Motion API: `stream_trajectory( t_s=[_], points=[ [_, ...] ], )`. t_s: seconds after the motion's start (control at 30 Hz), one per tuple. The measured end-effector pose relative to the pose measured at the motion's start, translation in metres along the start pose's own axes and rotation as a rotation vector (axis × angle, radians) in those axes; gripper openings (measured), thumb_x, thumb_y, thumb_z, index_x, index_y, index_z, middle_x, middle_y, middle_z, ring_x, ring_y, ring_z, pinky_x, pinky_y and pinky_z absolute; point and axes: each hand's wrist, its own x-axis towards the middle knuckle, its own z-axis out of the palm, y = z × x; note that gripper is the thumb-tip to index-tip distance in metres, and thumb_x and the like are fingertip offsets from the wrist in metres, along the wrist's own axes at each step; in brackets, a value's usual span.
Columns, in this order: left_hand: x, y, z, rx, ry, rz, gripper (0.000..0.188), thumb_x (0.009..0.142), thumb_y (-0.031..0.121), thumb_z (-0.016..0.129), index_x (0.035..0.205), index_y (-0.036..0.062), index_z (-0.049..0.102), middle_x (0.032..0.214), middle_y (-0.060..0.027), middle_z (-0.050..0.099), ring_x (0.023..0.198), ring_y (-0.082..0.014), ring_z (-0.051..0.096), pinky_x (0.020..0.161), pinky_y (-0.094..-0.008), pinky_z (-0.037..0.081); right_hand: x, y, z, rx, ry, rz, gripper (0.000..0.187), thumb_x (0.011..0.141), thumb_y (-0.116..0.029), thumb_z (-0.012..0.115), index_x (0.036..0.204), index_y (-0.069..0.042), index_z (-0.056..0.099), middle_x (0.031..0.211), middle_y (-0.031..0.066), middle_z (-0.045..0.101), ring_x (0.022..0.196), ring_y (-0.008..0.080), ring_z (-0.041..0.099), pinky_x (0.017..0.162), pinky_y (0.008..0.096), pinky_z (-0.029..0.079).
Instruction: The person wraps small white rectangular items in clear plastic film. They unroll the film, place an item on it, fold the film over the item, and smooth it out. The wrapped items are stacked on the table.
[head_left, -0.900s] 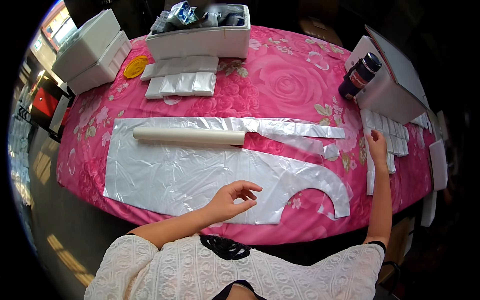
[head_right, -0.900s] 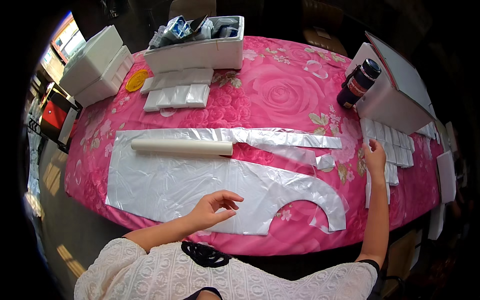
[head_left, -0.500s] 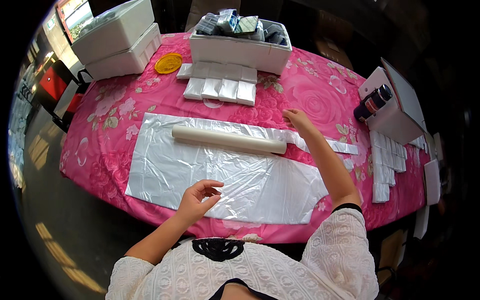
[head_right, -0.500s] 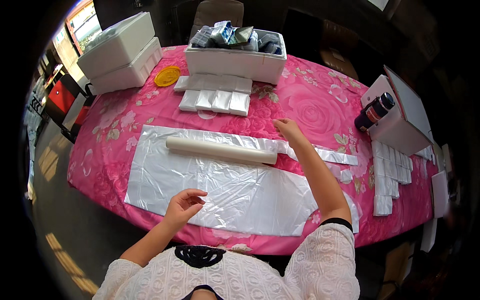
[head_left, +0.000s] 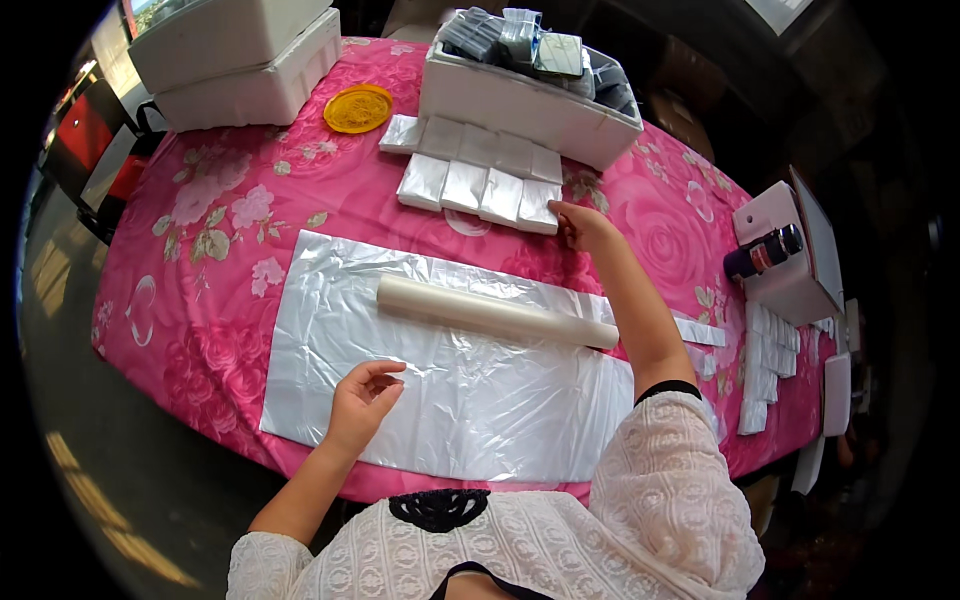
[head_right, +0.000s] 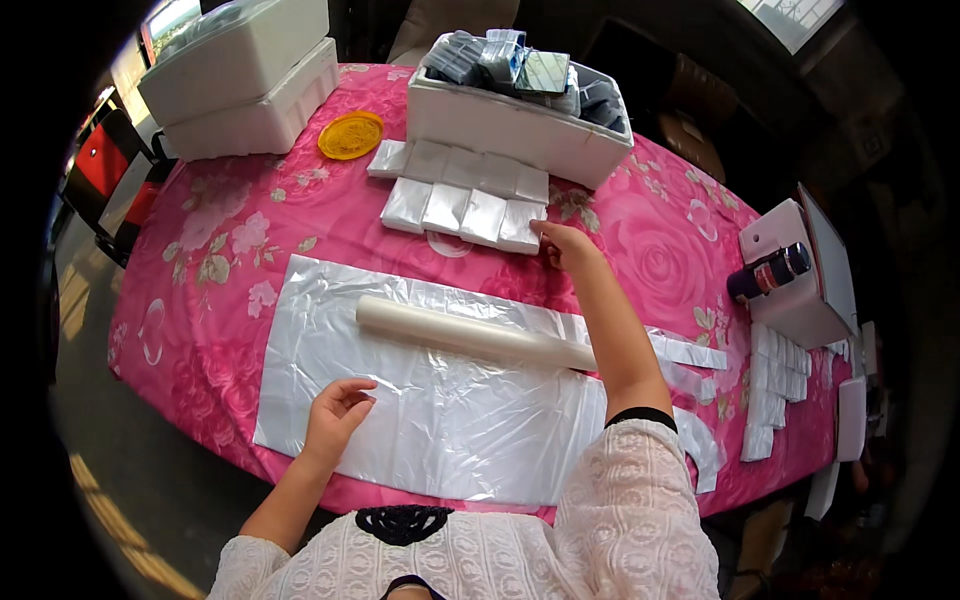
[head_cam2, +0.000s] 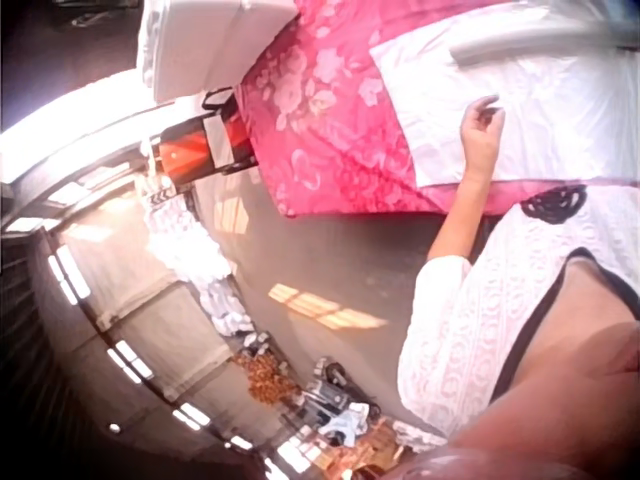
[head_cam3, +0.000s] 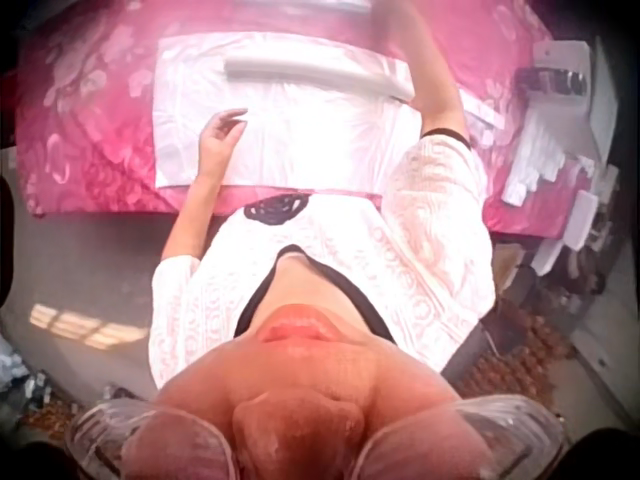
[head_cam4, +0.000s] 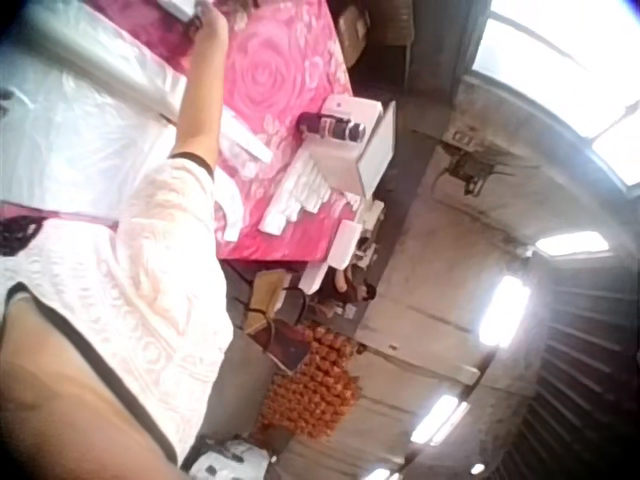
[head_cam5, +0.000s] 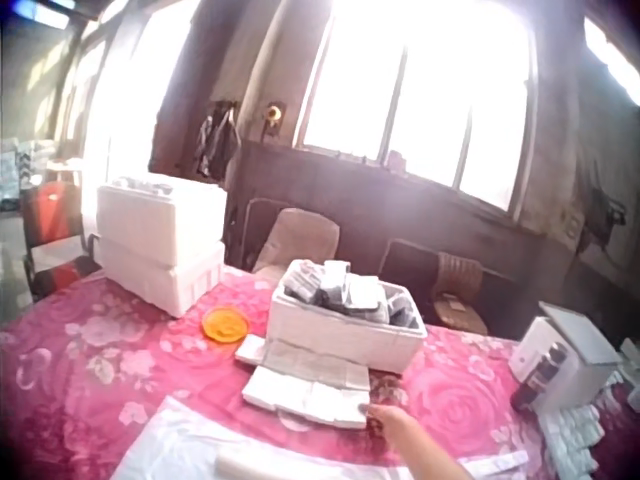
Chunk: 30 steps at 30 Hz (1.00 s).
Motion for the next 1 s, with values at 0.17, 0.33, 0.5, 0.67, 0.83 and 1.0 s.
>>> stream_trajectory(
  t_s=[0.17, 0.33, 0.5, 0.67, 0.83, 1.0],
  points=[
    [0.026, 0.001, 0.016, 0.022, -0.094, 0.012, 0.028, 0.077, -0.002, 0.058, 0.105, -0.0001, 0.053, 0.103, -0.0054, 0.057, 0.089, -0.0109, 0.054, 0.08, -0.0239, 0.042, -0.018, 0.0, -0.011, -0.008, -0.096, -0.272, 0.017, 0.076, -0.023, 0.067, 0.07, -0.01, 0.057, 0.06, -0.0029, 0.048, 0.054, 0.0071, 0.04, 0.048, 0.0219, 0.031],
    [0.075, 0.018, 0.064, -0.112, 0.083, 0.199, 0.034, 0.08, 0.011, 0.061, 0.11, 0.0001, 0.05, 0.105, -0.0069, 0.055, 0.096, -0.015, 0.052, 0.082, -0.0268, 0.042, -0.123, 0.012, 0.044, 0.059, -0.413, -0.414, 0.022, 0.075, -0.025, 0.069, 0.076, -0.004, 0.063, 0.064, -0.0026, 0.053, 0.056, 0.0049, 0.042, 0.051, 0.0192, 0.031],
    [0.099, 0.028, 0.079, -0.37, -0.09, -0.124, 0.039, 0.08, 0.022, 0.063, 0.111, 0.0022, 0.048, 0.103, -0.0067, 0.054, 0.096, -0.0153, 0.052, 0.081, -0.0309, 0.044, -0.177, 0.044, 0.087, -0.137, -0.509, -0.466, 0.026, 0.078, -0.024, 0.065, 0.085, 0.001, 0.064, 0.073, 0.0021, 0.06, 0.068, 0.0067, 0.052, 0.059, 0.0228, 0.042],
    [0.097, 0.024, 0.071, -0.564, -0.016, -0.335, 0.04, 0.077, 0.018, 0.066, 0.111, 0.0068, 0.048, 0.099, -0.0042, 0.055, 0.097, -0.0156, 0.052, 0.082, -0.0322, 0.045, -0.155, 0.033, 0.077, -0.287, -0.491, -0.684, 0.027, 0.08, -0.023, 0.063, 0.089, 0.002, 0.063, 0.076, 0.0048, 0.063, 0.065, 0.0088, 0.054, 0.058, 0.0239, 0.044],
    [0.095, 0.018, 0.051, -0.594, -0.041, -0.303, 0.045, 0.073, 0.017, 0.068, 0.112, 0.0082, 0.047, 0.101, -0.0043, 0.055, 0.096, -0.0173, 0.053, 0.083, -0.0335, 0.046, -0.015, -0.033, 0.01, -0.329, 0.324, -0.713, 0.032, 0.077, -0.027, 0.063, 0.092, 0.0, 0.062, 0.077, 0.0064, 0.063, 0.066, 0.0124, 0.056, 0.059, 0.0255, 0.045],
    [0.094, 0.014, 0.037, -0.61, -0.091, -0.269, 0.046, 0.072, 0.016, 0.07, 0.111, 0.0087, 0.048, 0.103, -0.0033, 0.054, 0.099, -0.017, 0.052, 0.085, -0.0323, 0.044, 0.049, -0.056, -0.003, -0.037, 0.198, -0.264, 0.023, 0.074, -0.029, 0.064, 0.08, -0.008, 0.057, 0.062, -0.0007, 0.052, 0.053, 0.0129, 0.048, 0.049, 0.028, 0.038]
  ],
)
